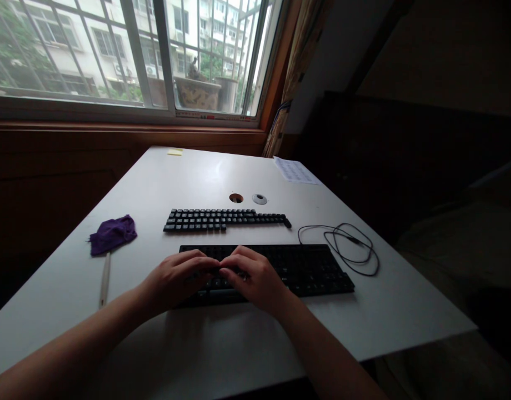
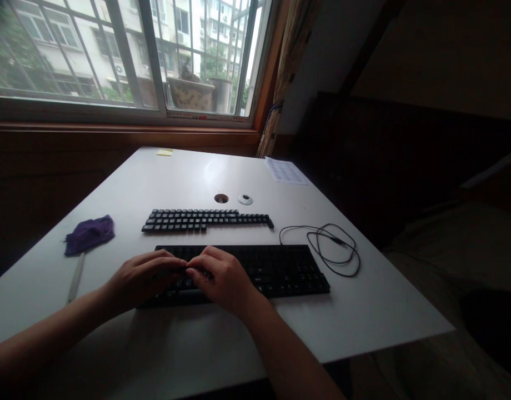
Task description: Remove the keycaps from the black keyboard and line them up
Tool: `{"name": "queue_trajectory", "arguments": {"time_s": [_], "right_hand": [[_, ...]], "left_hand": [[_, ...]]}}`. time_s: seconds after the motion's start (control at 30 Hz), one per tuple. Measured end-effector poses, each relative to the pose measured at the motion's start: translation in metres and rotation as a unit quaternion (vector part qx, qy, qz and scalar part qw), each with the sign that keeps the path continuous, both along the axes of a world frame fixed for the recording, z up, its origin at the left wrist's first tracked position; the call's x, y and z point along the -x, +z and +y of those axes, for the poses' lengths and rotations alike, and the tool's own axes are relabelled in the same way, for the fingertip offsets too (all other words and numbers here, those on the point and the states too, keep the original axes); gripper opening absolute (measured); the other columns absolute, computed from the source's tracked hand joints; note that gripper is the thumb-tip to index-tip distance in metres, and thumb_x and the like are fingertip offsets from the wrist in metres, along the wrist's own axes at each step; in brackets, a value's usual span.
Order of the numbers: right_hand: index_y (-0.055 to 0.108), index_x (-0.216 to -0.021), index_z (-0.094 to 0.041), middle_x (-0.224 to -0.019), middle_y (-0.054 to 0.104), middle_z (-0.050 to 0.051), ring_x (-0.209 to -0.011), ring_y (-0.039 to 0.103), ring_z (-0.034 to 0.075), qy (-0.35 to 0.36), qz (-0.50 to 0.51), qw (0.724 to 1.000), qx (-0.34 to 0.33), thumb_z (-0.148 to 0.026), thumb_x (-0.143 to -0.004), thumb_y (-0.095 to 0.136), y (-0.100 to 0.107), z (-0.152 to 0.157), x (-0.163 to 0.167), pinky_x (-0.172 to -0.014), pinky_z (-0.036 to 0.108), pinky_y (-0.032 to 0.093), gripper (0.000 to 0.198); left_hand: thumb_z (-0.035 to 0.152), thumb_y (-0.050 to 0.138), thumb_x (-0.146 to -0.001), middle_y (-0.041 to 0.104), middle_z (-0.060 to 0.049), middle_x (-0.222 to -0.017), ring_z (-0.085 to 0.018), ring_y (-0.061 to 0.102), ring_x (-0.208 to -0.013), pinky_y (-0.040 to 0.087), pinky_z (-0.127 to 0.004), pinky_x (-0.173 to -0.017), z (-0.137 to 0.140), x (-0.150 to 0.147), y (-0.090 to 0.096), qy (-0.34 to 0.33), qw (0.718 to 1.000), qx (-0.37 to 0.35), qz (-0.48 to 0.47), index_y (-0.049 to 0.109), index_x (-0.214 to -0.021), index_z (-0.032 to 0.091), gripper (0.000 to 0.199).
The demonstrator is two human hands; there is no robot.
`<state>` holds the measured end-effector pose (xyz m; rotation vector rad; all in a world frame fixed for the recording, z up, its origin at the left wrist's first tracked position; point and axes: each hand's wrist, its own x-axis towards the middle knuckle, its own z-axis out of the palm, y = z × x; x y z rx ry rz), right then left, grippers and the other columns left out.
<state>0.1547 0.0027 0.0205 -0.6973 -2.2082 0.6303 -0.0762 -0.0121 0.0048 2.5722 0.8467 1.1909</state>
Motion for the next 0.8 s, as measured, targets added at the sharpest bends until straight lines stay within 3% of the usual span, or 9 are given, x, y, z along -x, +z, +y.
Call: {"name": "queue_trajectory", "arguments": {"time_s": [0.37, 0.8], "right_hand": [[0.064, -0.109, -0.022, -0.091, 0.06, 0.004, -0.078, 0.059, 0.015, -0.03, 0.037, 0.998, -0.034, -0.025, -0.09, 0.063, -0.0034, 0.0011, 0.0011, -0.069, 0.028, 0.051, 0.019], [0.064, -0.11, -0.023, -0.092, 0.061, 0.005, -0.082, 0.06, 0.016, -0.019, 0.018, 0.998, -0.063, -0.024, -0.091, 0.061, -0.0068, 0.002, 0.0008, -0.072, 0.03, 0.052, 0.019]], "left_hand": [[0.025, 0.067, -0.087, 0.075, -0.003, -0.078, -0.012, 0.07, -0.062, 0.056, -0.017, -0.058, -0.0007, 0.0008, 0.0046, 0.074, 0.996, 0.017, -0.049, 0.066, -0.097, 0.016, 0.014], [0.029, 0.07, -0.086, 0.075, -0.002, -0.076, -0.012, 0.071, -0.061, 0.055, -0.017, -0.056, 0.0001, 0.0001, 0.0008, 0.058, 0.996, 0.055, -0.047, 0.067, -0.092, 0.016, 0.014]]}}
